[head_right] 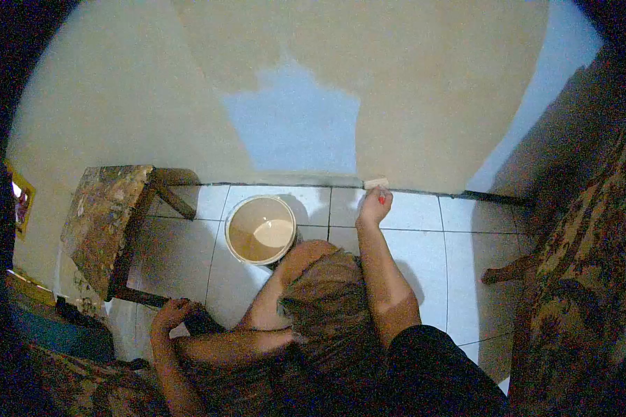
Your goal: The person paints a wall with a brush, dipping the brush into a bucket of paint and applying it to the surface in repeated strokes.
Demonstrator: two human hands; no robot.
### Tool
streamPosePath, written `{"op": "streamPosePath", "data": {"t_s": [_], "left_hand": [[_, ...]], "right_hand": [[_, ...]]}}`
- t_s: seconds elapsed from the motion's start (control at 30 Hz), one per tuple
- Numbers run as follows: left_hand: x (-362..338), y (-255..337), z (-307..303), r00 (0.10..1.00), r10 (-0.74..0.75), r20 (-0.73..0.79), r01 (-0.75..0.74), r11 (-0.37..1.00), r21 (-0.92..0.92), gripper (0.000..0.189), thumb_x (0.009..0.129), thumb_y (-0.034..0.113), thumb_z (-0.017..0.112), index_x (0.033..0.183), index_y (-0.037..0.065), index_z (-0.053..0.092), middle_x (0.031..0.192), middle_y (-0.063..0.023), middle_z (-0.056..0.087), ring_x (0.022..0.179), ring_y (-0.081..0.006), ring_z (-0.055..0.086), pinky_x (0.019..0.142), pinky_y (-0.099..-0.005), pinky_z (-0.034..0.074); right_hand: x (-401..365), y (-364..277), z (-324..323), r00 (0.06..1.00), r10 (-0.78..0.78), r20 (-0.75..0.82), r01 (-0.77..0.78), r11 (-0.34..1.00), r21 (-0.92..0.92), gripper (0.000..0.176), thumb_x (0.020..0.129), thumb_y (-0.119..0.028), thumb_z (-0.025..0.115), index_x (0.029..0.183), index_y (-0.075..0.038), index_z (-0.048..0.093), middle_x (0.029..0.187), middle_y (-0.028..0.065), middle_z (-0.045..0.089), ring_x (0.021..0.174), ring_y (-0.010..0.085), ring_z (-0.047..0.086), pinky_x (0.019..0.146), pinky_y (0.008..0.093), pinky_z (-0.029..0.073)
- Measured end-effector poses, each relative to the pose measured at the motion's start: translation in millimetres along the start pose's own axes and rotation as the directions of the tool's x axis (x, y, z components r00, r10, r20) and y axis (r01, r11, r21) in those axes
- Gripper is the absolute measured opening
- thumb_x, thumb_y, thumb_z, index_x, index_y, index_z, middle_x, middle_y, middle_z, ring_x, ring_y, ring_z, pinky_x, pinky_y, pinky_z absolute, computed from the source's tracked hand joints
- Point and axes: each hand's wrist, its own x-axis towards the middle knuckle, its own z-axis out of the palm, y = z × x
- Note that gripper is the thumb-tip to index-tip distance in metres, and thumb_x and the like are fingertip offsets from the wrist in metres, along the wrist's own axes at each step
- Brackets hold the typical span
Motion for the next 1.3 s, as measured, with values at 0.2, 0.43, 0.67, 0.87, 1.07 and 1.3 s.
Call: {"op": "streamPosePath", "data": {"t_s": [0.2, 0.43, 0.67, 0.87, 1.07, 1.3], "left_hand": [[-4.7, -6.2, 1.1, 0.999, 0.046, -0.018, -0.047, 0.998, -0.043, 0.039, 0.08, 0.037, 0.051, 0.088, 0.001, 0.063, 0.08, -0.0117, 0.063, 0.076, -0.0215, 0.059, 0.071, -0.0348, 0.045], [-16.0, 10.1, -5.4, 0.993, 0.117, -0.014, -0.118, 0.991, -0.06, 0.038, 0.081, 0.036, 0.051, 0.089, 0.001, 0.064, 0.086, -0.0127, 0.063, 0.084, -0.0214, 0.059, 0.077, -0.0328, 0.044], [-8.5, 2.8, -4.1, 1.0, 0.004, 0.025, -0.003, 0.999, -0.039, 0.039, 0.082, 0.037, 0.05, 0.092, 0.001, 0.063, 0.088, -0.014, 0.063, 0.084, -0.0239, 0.059, 0.077, -0.0335, 0.043], [8.4, -24.7, 5.3, 0.997, 0.078, -0.021, -0.078, 0.997, -0.009, 0.041, 0.081, 0.037, 0.052, 0.092, -0.001, 0.062, 0.084, -0.0134, 0.063, 0.078, -0.0214, 0.058, 0.074, -0.0331, 0.043], [-13.6, 14.2, -8.7, 1.0, -0.001, 0.011, 0.002, 0.996, -0.091, 0.037, 0.082, 0.033, 0.051, 0.089, -0.002, 0.062, 0.078, -0.0099, 0.063, 0.073, -0.0174, 0.056, 0.071, -0.0312, 0.044], [-5.6, -6.6, -5.4, 0.998, 0.054, -0.038, -0.059, 0.989, -0.139, 0.035, 0.082, 0.032, 0.051, 0.083, 0.0, 0.062, 0.076, -0.0117, 0.062, 0.071, -0.0183, 0.056, 0.068, -0.0317, 0.044]], "right_hand": [[-3.8, -46.3, 52.3, 0.997, 0.053, 0.049, -0.061, 0.984, 0.17, 0.02, 0.081, -0.006, 0.049, 0.101, -0.007, 0.042, 0.09, 0.0057, 0.049, 0.076, 0.0133, 0.048, 0.063, 0.0232, 0.041], [-28.3, -9.9, 9.6, 0.995, 0.072, -0.063, -0.054, 0.966, 0.254, 0.007, 0.081, -0.008, 0.047, 0.084, -0.011, 0.042, 0.075, -0.0001, 0.049, 0.061, 0.0095, 0.046, 0.052, 0.0234, 0.038], [-2.3, 16.9, 3.4, 0.986, 0.139, -0.095, -0.125, 0.983, 0.137, 0.014, 0.08, -0.008, 0.048, 0.092, -0.004, 0.044, 0.073, 0.0028, 0.049, 0.058, 0.0114, 0.046, 0.047, 0.0245, 0.038], [44.5, 69.6, 1.8, 0.986, 0.038, -0.162, -0.017, 0.991, 0.133, 0.009, 0.08, -0.008, 0.047, 0.087, -0.004, 0.044, 0.066, 0.0018, 0.046, 0.05, 0.0112, 0.043, 0.042, 0.0246, 0.034], [10.4, 25.1, 11.5, 0.992, 0.123, 0.035, -0.128, 0.948, 0.291, 0.007, 0.078, -0.008, 0.048, 0.084, -0.01, 0.046, 0.063, -0.0011, 0.046, 0.051, 0.0086, 0.042, 0.041, 0.0217, 0.03], [38.6, 38.5, 11.6, 0.982, 0.121, 0.143, -0.143, 0.978, 0.152, 0.014, 0.074, 0.002, 0.04, 0.077, -0.011, 0.038, 0.068, 0.0011, 0.047, 0.064, 0.012, 0.048, 0.049, 0.0256, 0.034]]}}
